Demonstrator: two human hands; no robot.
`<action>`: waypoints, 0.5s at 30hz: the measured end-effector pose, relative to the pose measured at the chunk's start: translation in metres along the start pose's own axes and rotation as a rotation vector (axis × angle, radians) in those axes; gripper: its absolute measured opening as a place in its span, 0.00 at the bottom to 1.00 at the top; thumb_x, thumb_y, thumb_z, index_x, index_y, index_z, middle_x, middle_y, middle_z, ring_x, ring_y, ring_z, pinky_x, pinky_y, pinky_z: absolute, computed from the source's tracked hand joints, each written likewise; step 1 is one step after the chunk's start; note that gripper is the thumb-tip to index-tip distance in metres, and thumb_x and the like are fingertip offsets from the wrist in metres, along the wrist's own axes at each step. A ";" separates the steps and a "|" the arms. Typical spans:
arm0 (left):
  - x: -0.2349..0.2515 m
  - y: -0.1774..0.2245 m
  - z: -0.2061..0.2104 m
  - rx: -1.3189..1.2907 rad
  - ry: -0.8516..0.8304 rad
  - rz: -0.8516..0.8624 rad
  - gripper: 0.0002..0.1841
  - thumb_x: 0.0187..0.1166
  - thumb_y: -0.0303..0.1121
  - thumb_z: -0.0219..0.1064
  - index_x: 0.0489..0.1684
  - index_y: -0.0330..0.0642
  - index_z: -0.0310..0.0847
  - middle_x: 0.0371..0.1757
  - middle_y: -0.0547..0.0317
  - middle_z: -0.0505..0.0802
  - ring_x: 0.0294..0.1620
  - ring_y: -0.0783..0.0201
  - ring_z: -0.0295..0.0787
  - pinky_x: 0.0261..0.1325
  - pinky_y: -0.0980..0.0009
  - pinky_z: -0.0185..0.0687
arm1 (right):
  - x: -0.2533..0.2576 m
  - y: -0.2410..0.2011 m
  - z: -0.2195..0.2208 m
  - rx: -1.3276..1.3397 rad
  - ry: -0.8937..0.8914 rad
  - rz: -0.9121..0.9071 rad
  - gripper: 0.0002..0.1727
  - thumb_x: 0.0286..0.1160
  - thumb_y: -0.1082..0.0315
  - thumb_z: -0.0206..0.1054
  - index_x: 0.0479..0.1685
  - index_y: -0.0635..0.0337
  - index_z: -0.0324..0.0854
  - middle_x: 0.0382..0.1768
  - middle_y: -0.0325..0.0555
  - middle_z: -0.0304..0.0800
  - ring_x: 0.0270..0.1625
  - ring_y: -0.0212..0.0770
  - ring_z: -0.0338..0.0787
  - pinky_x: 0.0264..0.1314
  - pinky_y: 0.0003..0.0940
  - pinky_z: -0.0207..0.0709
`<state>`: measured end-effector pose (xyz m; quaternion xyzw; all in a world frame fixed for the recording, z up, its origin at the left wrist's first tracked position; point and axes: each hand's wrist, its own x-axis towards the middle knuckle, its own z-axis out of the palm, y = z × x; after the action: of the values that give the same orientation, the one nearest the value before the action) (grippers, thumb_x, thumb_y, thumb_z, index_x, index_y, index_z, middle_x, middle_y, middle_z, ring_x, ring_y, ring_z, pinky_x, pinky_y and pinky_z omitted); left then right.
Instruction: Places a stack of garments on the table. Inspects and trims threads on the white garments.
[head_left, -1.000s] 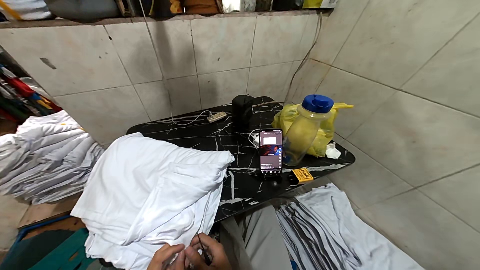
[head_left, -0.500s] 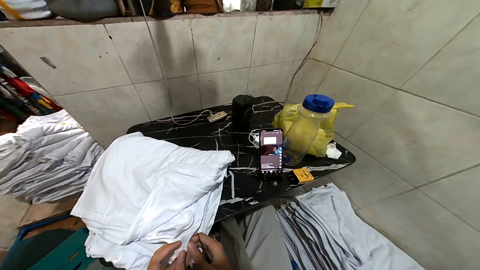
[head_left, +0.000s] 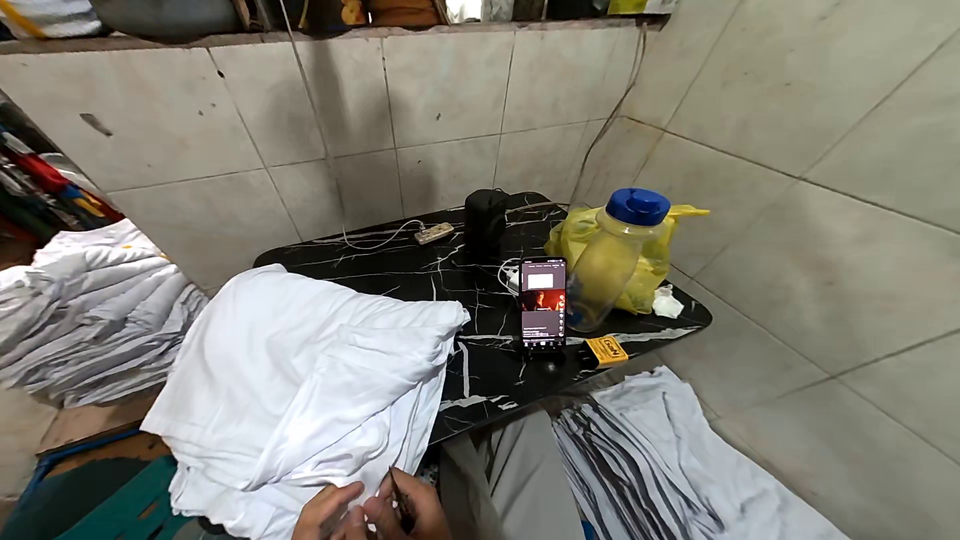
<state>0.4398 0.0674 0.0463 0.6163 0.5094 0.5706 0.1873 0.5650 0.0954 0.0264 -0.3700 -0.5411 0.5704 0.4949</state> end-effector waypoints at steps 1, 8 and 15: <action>0.000 -0.001 0.000 0.013 0.004 0.000 0.11 0.78 0.22 0.65 0.54 0.26 0.83 0.50 0.48 0.89 0.47 0.74 0.86 0.49 0.78 0.86 | -0.001 0.001 -0.001 -0.005 -0.008 -0.014 0.11 0.84 0.69 0.65 0.39 0.71 0.80 0.24 0.42 0.79 0.24 0.24 0.75 0.29 0.21 0.71; 0.013 -0.002 -0.008 0.130 -0.044 0.031 0.13 0.78 0.27 0.69 0.57 0.32 0.85 0.51 0.48 0.88 0.50 0.72 0.84 0.49 0.81 0.83 | 0.000 0.011 -0.016 -0.390 0.089 -0.155 0.14 0.84 0.65 0.65 0.40 0.70 0.86 0.29 0.53 0.88 0.31 0.40 0.87 0.36 0.36 0.83; 0.064 -0.013 -0.011 0.217 0.052 0.200 0.08 0.76 0.28 0.73 0.49 0.38 0.90 0.49 0.55 0.94 0.55 0.73 0.90 0.58 0.78 0.88 | 0.006 0.010 -0.025 -0.601 0.079 0.117 0.28 0.77 0.50 0.73 0.64 0.65 0.79 0.32 0.49 0.91 0.33 0.49 0.92 0.38 0.52 0.86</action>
<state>0.4135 0.1225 0.0722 0.6657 0.5087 0.5437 0.0487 0.5855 0.1085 0.0142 -0.5521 -0.6436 0.3978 0.3503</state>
